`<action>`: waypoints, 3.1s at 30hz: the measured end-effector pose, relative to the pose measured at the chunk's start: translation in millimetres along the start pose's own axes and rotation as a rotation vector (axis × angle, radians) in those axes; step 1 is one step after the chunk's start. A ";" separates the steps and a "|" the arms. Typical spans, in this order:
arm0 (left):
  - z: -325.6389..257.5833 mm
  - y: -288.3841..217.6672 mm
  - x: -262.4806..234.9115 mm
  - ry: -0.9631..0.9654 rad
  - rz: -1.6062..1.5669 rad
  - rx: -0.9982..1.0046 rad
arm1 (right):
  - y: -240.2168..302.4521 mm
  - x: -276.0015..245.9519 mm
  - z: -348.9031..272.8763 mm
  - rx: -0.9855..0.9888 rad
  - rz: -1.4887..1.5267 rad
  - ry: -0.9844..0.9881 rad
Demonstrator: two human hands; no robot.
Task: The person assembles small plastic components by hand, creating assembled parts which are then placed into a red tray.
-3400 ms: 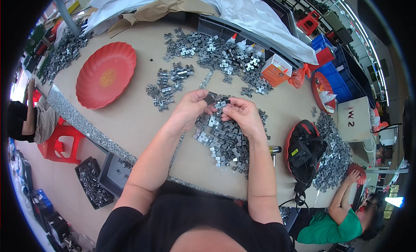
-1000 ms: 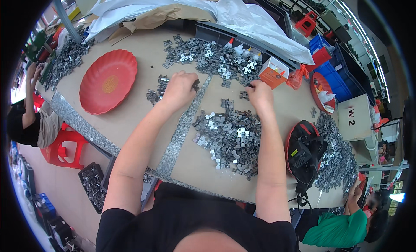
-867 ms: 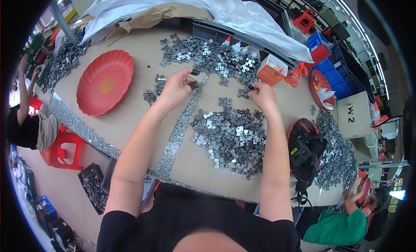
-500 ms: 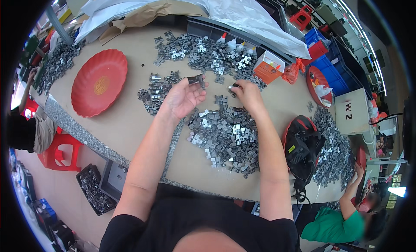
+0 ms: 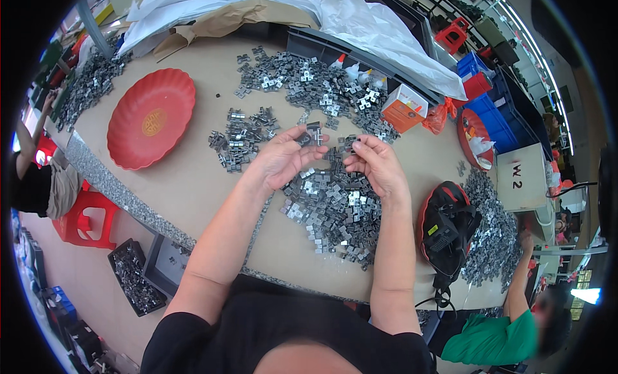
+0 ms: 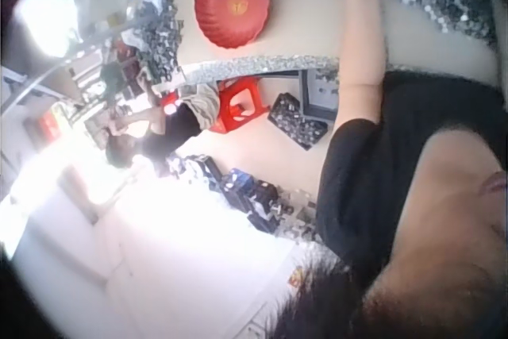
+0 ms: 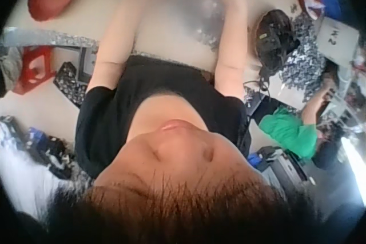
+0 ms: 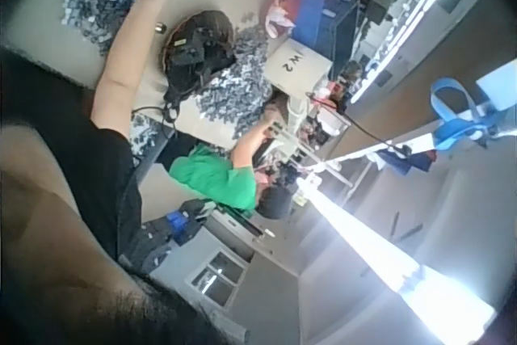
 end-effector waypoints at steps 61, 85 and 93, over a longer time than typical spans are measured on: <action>-5.9 9.4 19.1 -0.213 0.314 -0.005 | -25.1 34.6 -1.2 -0.093 -0.174 -0.088; -6.4 19.8 -0.7 -0.088 0.973 -0.045 | -18.8 30.6 -0.9 -0.076 -0.096 -0.041; -9.9 20.9 20.8 -0.022 1.040 0.109 | -9.3 19.9 -10.8 -0.055 -0.285 -0.028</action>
Point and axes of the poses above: each hand's wrist, its own z-axis towards the middle knuckle, its own x-axis out of the palm, y = z × x, the point moved 1 cm from there along z, towards the middle knuckle, and after that the axes turned 12 degrees about y, right-handed, at the moved point
